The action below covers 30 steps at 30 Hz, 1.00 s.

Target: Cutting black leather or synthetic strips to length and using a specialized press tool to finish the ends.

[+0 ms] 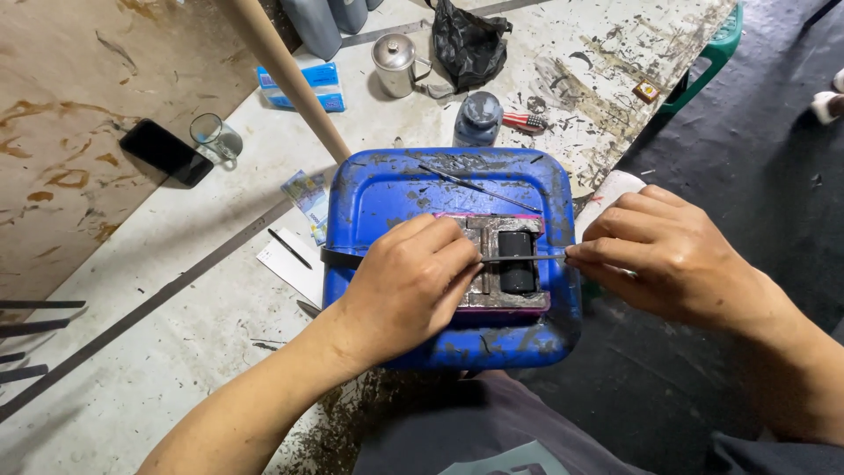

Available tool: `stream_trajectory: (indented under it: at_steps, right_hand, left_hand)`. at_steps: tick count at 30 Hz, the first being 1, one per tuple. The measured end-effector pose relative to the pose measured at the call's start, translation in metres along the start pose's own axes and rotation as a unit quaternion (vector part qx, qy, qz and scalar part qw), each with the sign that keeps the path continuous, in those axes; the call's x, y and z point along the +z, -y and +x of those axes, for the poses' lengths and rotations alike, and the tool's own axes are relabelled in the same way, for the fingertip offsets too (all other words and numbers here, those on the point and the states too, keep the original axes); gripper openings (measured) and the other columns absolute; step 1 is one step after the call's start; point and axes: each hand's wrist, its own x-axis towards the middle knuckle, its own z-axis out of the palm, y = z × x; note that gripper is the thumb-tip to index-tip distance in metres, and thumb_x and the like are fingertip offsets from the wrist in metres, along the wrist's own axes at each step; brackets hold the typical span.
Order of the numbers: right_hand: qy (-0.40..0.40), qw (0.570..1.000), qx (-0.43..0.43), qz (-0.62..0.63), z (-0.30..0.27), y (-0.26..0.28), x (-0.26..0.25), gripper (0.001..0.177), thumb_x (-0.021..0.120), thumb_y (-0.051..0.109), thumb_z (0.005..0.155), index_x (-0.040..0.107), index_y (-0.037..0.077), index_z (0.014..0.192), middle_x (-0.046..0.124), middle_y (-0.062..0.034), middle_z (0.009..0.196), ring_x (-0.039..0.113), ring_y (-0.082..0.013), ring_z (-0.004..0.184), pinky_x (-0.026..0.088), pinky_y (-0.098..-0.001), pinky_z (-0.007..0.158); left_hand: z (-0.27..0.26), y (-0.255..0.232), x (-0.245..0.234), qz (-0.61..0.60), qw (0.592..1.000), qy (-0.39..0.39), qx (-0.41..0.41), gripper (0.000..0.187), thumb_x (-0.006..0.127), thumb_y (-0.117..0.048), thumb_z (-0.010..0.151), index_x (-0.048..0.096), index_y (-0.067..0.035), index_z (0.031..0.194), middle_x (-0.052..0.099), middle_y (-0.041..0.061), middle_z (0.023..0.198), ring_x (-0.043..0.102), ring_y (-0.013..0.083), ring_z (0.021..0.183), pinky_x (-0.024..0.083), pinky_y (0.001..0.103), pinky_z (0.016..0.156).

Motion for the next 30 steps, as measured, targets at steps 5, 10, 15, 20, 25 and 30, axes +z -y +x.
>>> stream_trajectory:
  at_steps: [5,10,15,20,25,30]
  right_hand:
    - [-0.005,1.0,0.002,-0.03,0.001,0.003,-0.006,0.012,0.073,0.017,0.095,0.064,0.01,0.09,0.065,-0.0036,0.084,0.055,-0.0246,0.069,0.037,-0.0392,0.064]
    - [-0.01,0.999,-0.002,-0.034,0.007,0.005,-0.005,0.008,0.072,0.017,0.095,0.068,0.012,0.098,0.065,-0.0018,0.086,0.055,-0.0245,0.072,0.035,-0.0399,0.065]
    - [-0.014,0.999,-0.018,-0.024,0.023,0.014,0.006,0.012,0.062,0.021,0.101,0.07,0.014,0.105,0.067,-0.0023,0.095,0.057,-0.0261,0.077,0.04,-0.0419,0.073]
    - [-0.024,0.999,-0.016,-0.032,0.028,0.018,0.016,0.012,0.057,0.018,0.103,0.067,0.013,0.101,0.064,-0.0041,0.093,0.053,-0.0261,0.073,0.036,-0.041,0.065]
    - [-0.029,0.997,-0.015,-0.065,0.02,0.018,0.007,0.009,0.064,0.02,0.101,0.068,0.014,0.096,0.067,-0.0028,0.09,0.055,-0.0271,0.074,0.038,-0.0415,0.068]
    - [-0.045,0.995,0.002,-0.084,0.013,0.016,0.002,0.005,0.073,0.019,0.098,0.07,0.015,0.096,0.069,0.0009,0.091,0.056,-0.0252,0.079,0.034,-0.04,0.069]
  left_hand:
    - [0.004,0.001,0.007,-0.019,1.0,-0.008,0.008,0.017,0.064,-0.005,0.096,0.054,-0.004,0.083,0.052,0.012,0.082,0.051,0.0335,0.073,0.044,0.045,0.068]
    - [0.007,0.001,0.013,-0.031,1.0,-0.003,-0.002,0.014,0.067,-0.004,0.092,0.056,-0.005,0.083,0.054,0.011,0.083,0.053,0.0327,0.074,0.045,0.044,0.067]
    - [0.009,0.0,0.018,-0.05,0.999,0.003,0.0,0.011,0.066,-0.007,0.093,0.058,-0.005,0.086,0.054,0.012,0.085,0.054,0.0349,0.076,0.046,0.046,0.071]
    - [0.011,-0.002,0.016,-0.072,0.997,0.002,0.008,0.006,0.064,-0.004,0.095,0.06,-0.003,0.09,0.055,0.013,0.086,0.053,0.0344,0.077,0.046,0.045,0.073]
    - [0.01,-0.003,0.009,-0.102,0.995,0.005,0.021,0.004,0.06,0.0,0.097,0.064,0.0,0.098,0.055,0.014,0.089,0.054,0.035,0.079,0.046,0.045,0.075]
    - [0.01,-0.004,0.011,-0.115,0.993,0.003,0.015,0.004,0.06,0.002,0.096,0.061,-0.001,0.093,0.053,0.014,0.089,0.052,0.0347,0.079,0.045,0.045,0.074]
